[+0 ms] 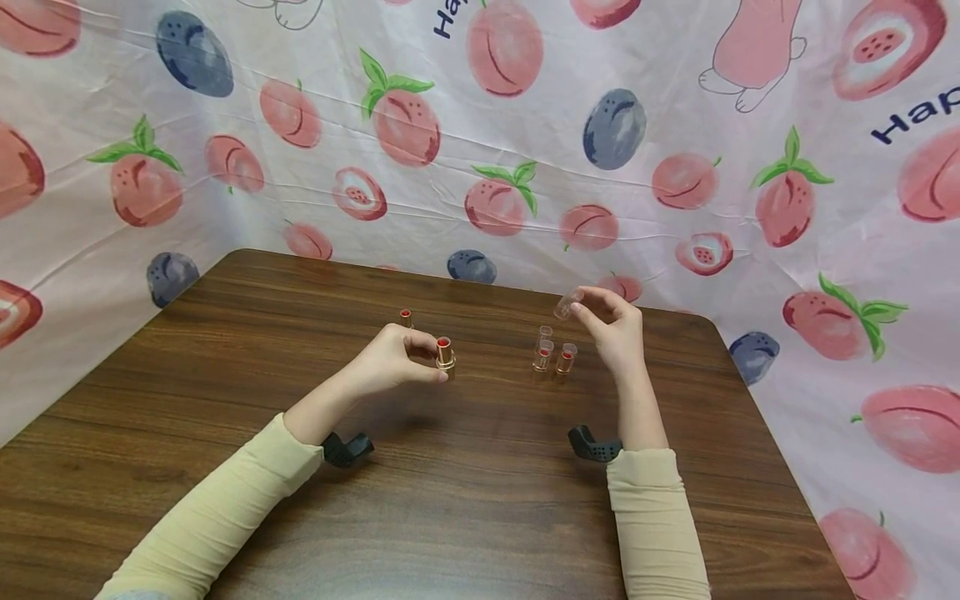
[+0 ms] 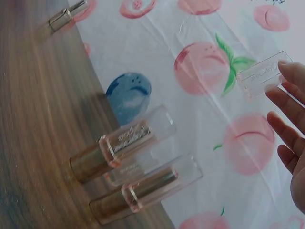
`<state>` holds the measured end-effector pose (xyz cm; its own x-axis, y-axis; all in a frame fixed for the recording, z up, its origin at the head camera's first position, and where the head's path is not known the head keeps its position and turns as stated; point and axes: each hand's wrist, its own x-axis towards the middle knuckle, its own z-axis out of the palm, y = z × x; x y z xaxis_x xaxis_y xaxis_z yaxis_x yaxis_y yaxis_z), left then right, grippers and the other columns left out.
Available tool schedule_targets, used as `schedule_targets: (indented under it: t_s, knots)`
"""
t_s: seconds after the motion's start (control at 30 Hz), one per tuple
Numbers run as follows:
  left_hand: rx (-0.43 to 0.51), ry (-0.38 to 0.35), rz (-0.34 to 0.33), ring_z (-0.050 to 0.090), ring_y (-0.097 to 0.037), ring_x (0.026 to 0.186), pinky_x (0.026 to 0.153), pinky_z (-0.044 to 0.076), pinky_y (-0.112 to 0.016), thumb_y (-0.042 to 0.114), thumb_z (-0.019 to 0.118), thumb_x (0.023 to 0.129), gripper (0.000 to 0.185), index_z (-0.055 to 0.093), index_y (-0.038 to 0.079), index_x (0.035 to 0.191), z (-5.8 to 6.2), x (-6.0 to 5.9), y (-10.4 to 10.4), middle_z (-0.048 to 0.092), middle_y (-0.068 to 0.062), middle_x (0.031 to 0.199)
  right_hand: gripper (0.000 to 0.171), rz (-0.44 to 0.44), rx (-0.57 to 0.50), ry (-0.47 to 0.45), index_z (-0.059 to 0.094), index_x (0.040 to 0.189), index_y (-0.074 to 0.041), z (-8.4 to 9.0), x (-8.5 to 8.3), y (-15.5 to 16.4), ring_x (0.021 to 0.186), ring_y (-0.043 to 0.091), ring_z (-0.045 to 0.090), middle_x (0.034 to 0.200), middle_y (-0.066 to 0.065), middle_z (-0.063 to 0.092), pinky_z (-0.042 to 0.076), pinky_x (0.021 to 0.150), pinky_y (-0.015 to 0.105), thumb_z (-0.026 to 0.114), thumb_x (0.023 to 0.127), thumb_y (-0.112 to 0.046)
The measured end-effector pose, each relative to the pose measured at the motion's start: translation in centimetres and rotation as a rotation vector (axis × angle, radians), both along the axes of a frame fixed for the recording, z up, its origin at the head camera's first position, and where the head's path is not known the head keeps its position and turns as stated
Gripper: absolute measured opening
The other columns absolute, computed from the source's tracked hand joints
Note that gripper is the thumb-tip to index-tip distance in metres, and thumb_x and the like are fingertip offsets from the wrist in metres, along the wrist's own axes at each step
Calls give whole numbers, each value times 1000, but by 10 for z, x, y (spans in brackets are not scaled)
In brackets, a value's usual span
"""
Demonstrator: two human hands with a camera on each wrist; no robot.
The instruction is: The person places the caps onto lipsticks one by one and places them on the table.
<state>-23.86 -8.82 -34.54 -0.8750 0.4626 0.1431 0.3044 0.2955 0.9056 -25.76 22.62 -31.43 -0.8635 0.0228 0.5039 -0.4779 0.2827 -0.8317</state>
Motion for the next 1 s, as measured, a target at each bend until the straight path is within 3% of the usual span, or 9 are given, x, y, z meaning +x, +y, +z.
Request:
schedule_targets:
  t_s: [0.37,0.63,0.77,1.0]
  knots:
    - [-16,50,-36,63,-16,88,86,48,-35,7,78,77,16,75,7,92,-3,-1,0,70,1,87,23,82,-81,73,63,108,14,-3,-8,0,86,6,62,94,-9,68,50,77,20,65,86,10]
    - [-22,87,-41,61,-15,84,86,48,-39,4,76,78,15,74,6,94,-7,-1,2,69,1,89,21,113,-121,113,69,104,7,6,2,-10,86,8,63,94,-4,69,51,76,21,64,84,14]
    - [-1,87,-38,62,-20,84,82,49,-40,3,76,78,15,74,4,93,-9,0,4,69,0,88,21,130,-125,127,69,103,7,11,7,-14,85,9,63,94,-3,69,51,75,21,63,84,15]
    - [-1,81,-23,61,-26,81,67,49,-30,5,76,79,15,74,5,94,-12,1,6,69,1,87,22,179,-138,134,65,104,14,16,13,-21,83,10,64,95,-2,69,51,74,22,63,83,17]
